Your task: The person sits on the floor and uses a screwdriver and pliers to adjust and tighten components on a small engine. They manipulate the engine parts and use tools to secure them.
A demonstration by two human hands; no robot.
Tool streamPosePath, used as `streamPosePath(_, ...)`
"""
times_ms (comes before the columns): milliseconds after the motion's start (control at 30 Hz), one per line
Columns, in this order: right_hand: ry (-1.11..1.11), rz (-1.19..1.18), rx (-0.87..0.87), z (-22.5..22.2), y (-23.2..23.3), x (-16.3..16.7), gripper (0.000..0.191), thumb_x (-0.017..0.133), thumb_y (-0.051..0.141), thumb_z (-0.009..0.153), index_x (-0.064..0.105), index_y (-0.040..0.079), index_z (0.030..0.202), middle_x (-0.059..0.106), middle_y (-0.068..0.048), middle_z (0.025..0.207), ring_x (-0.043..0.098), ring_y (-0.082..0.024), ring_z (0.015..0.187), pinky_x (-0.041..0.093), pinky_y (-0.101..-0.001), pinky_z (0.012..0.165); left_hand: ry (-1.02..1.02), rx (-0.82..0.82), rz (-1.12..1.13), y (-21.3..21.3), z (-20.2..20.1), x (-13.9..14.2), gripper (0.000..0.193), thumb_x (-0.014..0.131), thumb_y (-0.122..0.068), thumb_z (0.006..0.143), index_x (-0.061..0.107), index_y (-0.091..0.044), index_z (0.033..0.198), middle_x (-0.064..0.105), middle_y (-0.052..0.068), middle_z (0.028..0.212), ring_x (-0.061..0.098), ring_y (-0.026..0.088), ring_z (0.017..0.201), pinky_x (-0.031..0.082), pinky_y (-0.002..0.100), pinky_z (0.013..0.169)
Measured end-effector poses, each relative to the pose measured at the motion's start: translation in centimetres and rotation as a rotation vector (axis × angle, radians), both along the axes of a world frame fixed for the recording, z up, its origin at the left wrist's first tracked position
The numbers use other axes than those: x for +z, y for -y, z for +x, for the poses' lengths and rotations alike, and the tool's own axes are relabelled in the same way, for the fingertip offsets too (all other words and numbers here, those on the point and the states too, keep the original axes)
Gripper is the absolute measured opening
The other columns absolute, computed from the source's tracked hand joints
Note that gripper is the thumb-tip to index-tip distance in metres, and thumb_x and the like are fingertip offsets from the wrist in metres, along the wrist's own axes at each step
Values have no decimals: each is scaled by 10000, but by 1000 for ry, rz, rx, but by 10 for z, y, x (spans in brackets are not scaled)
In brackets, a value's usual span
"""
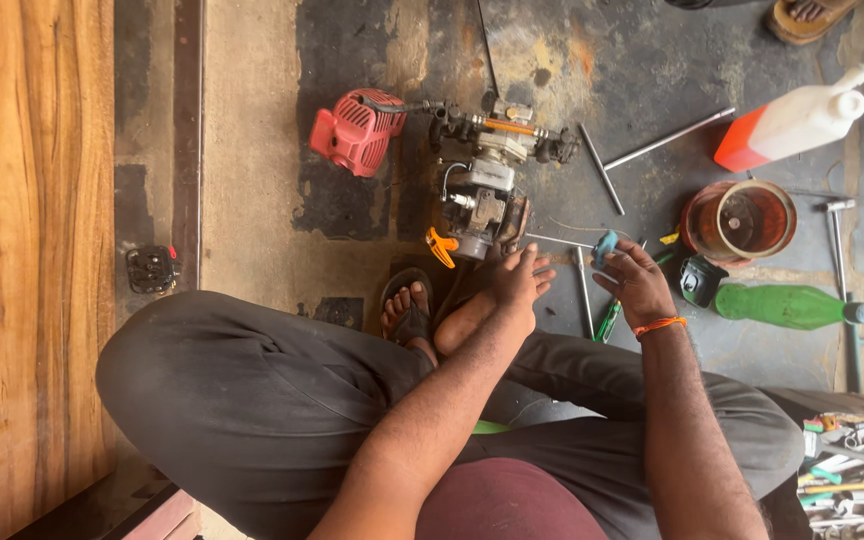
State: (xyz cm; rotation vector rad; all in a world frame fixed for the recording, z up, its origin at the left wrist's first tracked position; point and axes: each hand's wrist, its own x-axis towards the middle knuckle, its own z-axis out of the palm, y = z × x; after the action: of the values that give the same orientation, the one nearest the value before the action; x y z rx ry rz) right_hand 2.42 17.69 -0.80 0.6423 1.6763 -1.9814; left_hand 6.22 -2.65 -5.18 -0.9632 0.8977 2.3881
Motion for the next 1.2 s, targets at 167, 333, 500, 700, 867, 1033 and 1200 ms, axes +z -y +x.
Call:
streamPosePath(167, -165, 152, 51, 12, -2, -14, 320, 606, 71, 1063, 675, 55, 1375, 561, -26, 1033, 544, -152, 948, 497, -353, 883, -87, 156, -11, -2, 7, -2, 528, 515, -152, 1013, 324, -128, 1504, 616, 136, 1308, 706, 248, 1026, 562, 383, 893)
streamPosePath(333, -35, -137, -109, 8, 9, -4, 339, 437, 206, 1046, 631, 46, 1272, 705, -127, 1018, 683, -209, 914, 583, -365, 859, -24, 146, -92, -5, 4, 3, 497, 527, -110, 996, 338, -128, 1455, 606, 121, 1299, 714, 256, 991, 555, 388, 854)
streamPosePath(500, -57, -68, -73, 10, 22, 16, 284, 458, 212, 1100, 582, 27, 1276, 681, -121, 1073, 692, -203, 1002, 588, -366, 914, 6, 129, -128, 4, 6, 2, 437, 507, -171, 1006, 385, -105, 1420, 644, 105, 1272, 719, 219, 965, 560, 365, 847)
streamPosePath(700, -70, -22, -49, 7, 19, 15, 287, 550, 76, 1000, 579, 137, 1278, 666, -59, 1173, 683, -178, 1090, 575, -359, 952, 17, 97, -188, 6, 7, 5, 411, 521, -215, 991, 465, -98, 1381, 669, 104, 1204, 704, 224, 955, 548, 362, 835)
streamPosePath(867, -146, -35, -67, 6, 10, -1, 246, 643, 41, 978, 632, 116, 1212, 629, 19, 1132, 640, -126, 1066, 578, -330, 969, 0, 51, -181, 8, 7, 3, 423, 501, -262, 1001, 459, -123, 1398, 676, 133, 1199, 699, 215, 955, 546, 358, 840)
streamPosePath(1033, -50, -34, -71, 6, 7, -8, 212, 683, 135, 1040, 681, 131, 1251, 540, 24, 937, 566, -108, 864, 530, -324, 809, 20, 52, -188, 7, 6, -4, 429, 489, -291, 1016, 480, -61, 1378, 693, 130, 1193, 700, 216, 949, 541, 360, 828)
streamPosePath(1200, 41, -41, -102, 4, 17, 6, 260, 529, 313, 1081, 622, 96, 1190, 662, -80, 915, 667, -175, 850, 590, -360, 821, 40, 24, -176, 2, 5, -4, 426, 492, -297, 1015, 476, -83, 1383, 689, 118, 1191, 704, 223, 975, 545, 371, 856)
